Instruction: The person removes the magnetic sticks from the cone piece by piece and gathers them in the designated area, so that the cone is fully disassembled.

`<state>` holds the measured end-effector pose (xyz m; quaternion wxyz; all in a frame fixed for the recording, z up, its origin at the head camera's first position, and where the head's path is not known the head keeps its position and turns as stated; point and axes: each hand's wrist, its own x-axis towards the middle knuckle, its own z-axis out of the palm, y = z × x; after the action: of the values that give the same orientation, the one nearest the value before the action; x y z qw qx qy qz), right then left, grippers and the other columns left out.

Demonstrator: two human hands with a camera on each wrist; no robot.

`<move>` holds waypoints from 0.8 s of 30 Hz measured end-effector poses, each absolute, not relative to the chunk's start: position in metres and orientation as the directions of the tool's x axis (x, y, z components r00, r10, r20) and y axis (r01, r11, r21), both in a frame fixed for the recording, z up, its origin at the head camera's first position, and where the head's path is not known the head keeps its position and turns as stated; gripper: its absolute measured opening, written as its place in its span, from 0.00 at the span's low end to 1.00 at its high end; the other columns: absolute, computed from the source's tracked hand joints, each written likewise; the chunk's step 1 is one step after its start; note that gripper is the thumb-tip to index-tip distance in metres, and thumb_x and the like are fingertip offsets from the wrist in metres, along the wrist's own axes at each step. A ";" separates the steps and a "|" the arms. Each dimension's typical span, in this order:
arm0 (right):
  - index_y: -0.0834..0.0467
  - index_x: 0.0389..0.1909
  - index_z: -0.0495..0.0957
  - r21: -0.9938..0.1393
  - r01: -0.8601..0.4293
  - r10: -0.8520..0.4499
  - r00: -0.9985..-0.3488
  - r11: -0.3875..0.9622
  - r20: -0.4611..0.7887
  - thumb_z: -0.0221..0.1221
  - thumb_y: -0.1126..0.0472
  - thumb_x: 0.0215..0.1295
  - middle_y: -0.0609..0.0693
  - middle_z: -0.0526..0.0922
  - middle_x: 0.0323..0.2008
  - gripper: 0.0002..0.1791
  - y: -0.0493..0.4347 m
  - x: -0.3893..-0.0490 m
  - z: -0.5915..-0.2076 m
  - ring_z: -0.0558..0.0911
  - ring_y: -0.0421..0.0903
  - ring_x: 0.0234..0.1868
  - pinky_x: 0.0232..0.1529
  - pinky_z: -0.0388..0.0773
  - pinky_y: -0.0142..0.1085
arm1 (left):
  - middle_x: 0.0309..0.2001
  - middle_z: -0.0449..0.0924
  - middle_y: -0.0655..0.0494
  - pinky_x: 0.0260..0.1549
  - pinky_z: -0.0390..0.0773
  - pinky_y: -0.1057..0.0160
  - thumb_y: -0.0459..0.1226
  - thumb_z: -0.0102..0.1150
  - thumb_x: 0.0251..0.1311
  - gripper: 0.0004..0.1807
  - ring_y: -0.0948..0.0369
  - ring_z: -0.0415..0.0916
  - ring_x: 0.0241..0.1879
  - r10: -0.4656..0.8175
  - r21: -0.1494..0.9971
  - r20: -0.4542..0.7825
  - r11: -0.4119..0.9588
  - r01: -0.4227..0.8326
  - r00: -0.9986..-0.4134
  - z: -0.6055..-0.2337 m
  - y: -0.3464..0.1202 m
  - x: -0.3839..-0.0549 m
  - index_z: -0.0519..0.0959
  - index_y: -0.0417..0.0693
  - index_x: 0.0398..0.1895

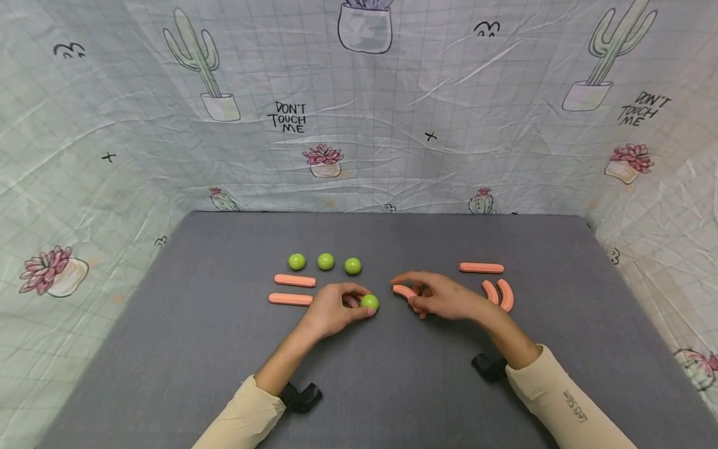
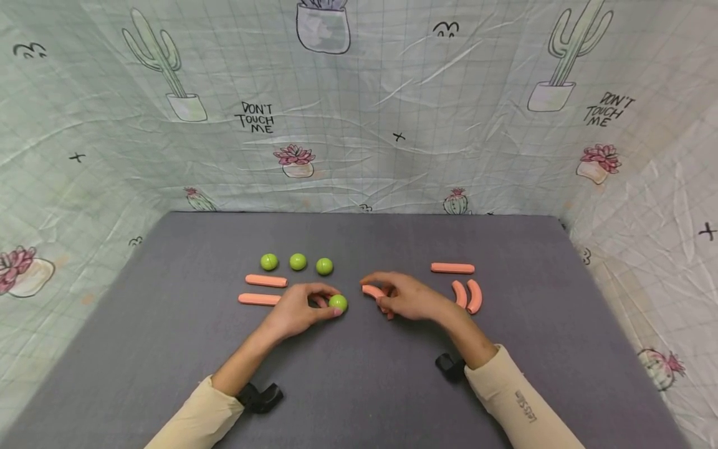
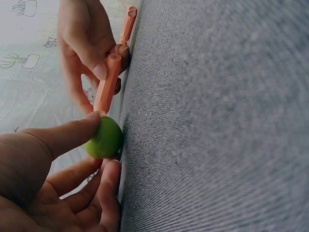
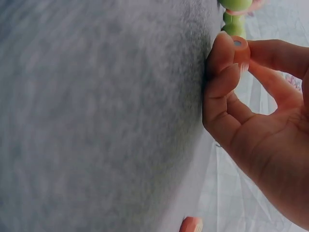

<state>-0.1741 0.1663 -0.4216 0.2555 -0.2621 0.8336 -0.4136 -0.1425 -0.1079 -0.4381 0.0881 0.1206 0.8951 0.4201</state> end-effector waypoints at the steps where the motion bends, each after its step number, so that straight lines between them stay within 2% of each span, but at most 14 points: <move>1: 0.55 0.74 0.71 -0.823 -0.222 -0.645 -0.734 0.523 -0.212 0.54 0.65 0.79 0.56 0.83 0.35 0.25 0.167 -0.174 -0.422 0.84 0.48 0.33 0.37 0.83 0.43 | 0.35 0.87 0.58 0.34 0.77 0.67 0.41 0.77 0.57 0.15 0.67 0.78 0.33 0.285 0.774 -0.061 0.618 0.135 -0.957 -0.438 -0.108 -0.142 0.89 0.54 0.48; 9: 0.56 0.74 0.71 -0.840 -0.211 -0.648 -0.734 0.500 -0.202 0.54 0.67 0.77 0.57 0.82 0.34 0.26 0.174 -0.175 -0.421 0.83 0.50 0.32 0.34 0.81 0.42 | 0.35 0.87 0.58 0.34 0.77 0.66 0.42 0.77 0.57 0.15 0.67 0.78 0.34 0.281 0.779 -0.060 0.613 0.132 -0.958 -0.438 -0.108 -0.142 0.89 0.54 0.48; 17: 0.53 0.74 0.70 -0.824 -0.228 -0.632 -0.751 0.518 -0.190 0.63 0.69 0.68 0.59 0.82 0.46 0.34 0.184 -0.173 -0.416 0.78 0.44 0.26 0.30 0.75 0.32 | 0.34 0.86 0.59 0.34 0.76 0.67 0.42 0.77 0.58 0.15 0.67 0.78 0.34 0.280 0.787 -0.055 0.603 0.131 -0.958 -0.440 -0.109 -0.143 0.89 0.55 0.48; 24: 0.50 0.74 0.70 -0.807 -0.185 -0.572 -0.792 0.560 -0.215 0.68 0.66 0.64 0.60 0.81 0.54 0.37 0.198 -0.168 -0.409 0.85 0.48 0.32 0.32 0.77 0.33 | 0.35 0.87 0.59 0.33 0.76 0.67 0.42 0.77 0.58 0.15 0.67 0.78 0.34 0.283 0.790 -0.057 0.599 0.131 -0.957 -0.440 -0.109 -0.143 0.89 0.55 0.48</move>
<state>-0.1683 0.1976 -0.4088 0.2339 -0.2221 0.8517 -0.4130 -0.1425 -0.1088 -0.4405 0.0884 0.1163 0.8899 0.4322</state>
